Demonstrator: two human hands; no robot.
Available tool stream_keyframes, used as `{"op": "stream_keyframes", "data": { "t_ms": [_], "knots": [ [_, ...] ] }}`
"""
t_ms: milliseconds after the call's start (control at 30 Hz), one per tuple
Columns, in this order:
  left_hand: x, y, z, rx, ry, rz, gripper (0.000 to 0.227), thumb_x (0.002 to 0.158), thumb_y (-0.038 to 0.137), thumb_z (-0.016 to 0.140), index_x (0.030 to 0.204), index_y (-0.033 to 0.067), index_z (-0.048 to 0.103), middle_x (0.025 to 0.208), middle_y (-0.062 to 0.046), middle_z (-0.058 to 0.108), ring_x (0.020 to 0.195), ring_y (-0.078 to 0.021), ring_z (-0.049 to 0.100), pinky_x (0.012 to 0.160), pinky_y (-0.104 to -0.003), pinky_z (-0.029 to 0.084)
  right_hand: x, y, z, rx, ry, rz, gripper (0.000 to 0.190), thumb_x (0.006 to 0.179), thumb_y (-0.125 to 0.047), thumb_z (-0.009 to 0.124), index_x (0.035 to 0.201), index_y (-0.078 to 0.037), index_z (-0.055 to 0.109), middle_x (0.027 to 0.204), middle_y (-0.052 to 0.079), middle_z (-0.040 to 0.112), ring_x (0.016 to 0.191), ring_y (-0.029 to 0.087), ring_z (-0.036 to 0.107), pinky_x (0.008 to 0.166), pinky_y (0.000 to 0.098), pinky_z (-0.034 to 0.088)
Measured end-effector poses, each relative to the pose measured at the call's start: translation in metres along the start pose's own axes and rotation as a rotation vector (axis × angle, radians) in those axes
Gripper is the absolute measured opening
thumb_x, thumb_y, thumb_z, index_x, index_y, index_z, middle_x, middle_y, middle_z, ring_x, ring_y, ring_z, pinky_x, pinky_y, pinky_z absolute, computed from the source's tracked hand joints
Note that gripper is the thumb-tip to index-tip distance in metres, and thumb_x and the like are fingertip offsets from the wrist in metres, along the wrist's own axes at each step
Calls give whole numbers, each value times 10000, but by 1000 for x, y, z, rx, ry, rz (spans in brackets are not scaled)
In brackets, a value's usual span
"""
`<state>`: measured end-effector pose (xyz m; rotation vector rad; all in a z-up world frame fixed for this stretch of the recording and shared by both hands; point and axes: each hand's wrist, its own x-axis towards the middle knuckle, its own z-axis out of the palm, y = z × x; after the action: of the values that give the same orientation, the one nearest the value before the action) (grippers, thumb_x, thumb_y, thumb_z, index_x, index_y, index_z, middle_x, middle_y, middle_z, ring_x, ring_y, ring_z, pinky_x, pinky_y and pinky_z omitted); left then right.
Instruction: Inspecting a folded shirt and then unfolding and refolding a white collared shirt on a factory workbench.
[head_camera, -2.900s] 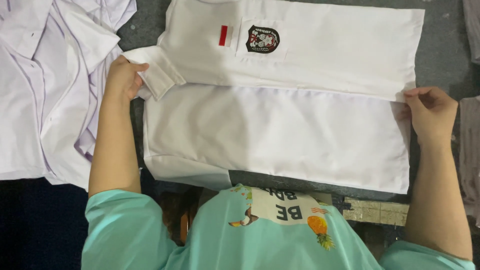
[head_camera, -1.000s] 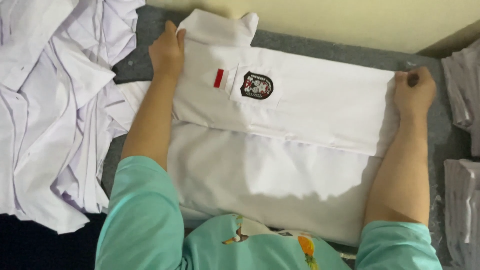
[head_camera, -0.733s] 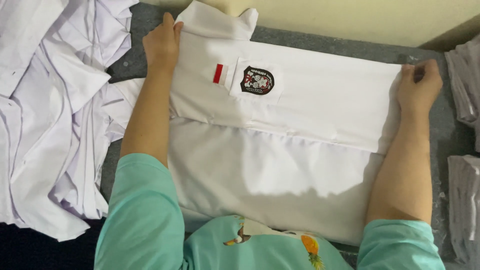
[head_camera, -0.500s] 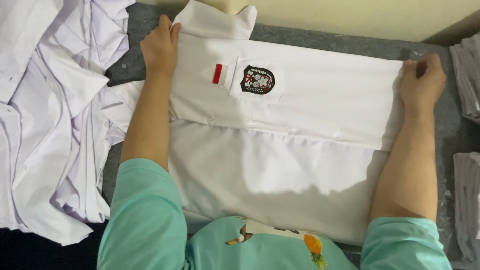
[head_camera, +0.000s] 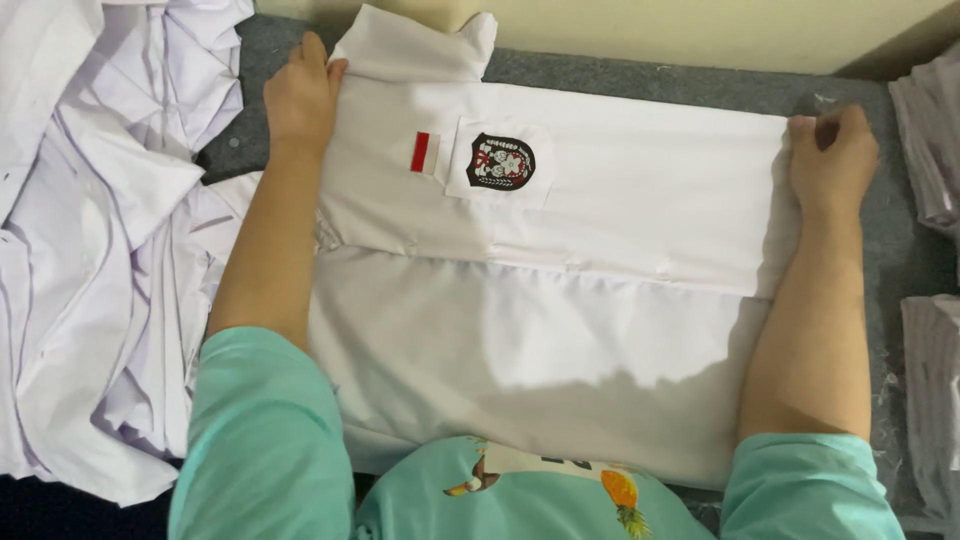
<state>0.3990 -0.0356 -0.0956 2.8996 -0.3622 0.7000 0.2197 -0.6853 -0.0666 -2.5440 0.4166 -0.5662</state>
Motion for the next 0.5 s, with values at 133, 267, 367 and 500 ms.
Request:
{"op": "stream_keyframes", "data": {
  "t_ms": [133, 267, 367, 500],
  "knots": [
    [-25, 46, -92, 63, -27, -48, 378, 1014, 327, 738, 1228, 69, 564, 1201, -113, 567, 1071, -351, 520, 797, -522, 447, 2, 4, -2, 46, 0, -44, 165, 1178, -144, 685, 1140, 9, 637, 1044, 164, 683, 896, 296, 634, 702, 447, 504],
    [-95, 84, -170, 22, 96, 22, 360, 1004, 345, 747, 1142, 60, 575, 1080, -123, 585, 978, -364, 529, 697, -503, 464, 4, 0, -5, 37, 92, -49, 151, 1149, -148, 685, 1131, -4, 641, 1061, 156, 721, 929, 316, 683, 744, 465, 533],
    [-141, 97, -189, 56, 22, -43, 477, 950, 397, 792, 1211, 43, 608, 1117, -102, 614, 1043, -335, 543, 691, -489, 501, -2, -31, -17, -2, 325, -260, 93, 1160, 38, 680, 1102, -31, 658, 973, 90, 692, 795, 202, 661, 662, 347, 542],
    [-171, 75, -177, 103, -61, -270, 712, 919, 472, 778, 1385, 18, 489, 1402, -194, 448, 1270, -395, 428, 830, -570, 455, -29, -114, -39, 46, 165, -571, 116, 1259, 48, 702, 1180, 85, 626, 1117, 217, 603, 947, 333, 618, 740, 427, 512]
  ]
}}
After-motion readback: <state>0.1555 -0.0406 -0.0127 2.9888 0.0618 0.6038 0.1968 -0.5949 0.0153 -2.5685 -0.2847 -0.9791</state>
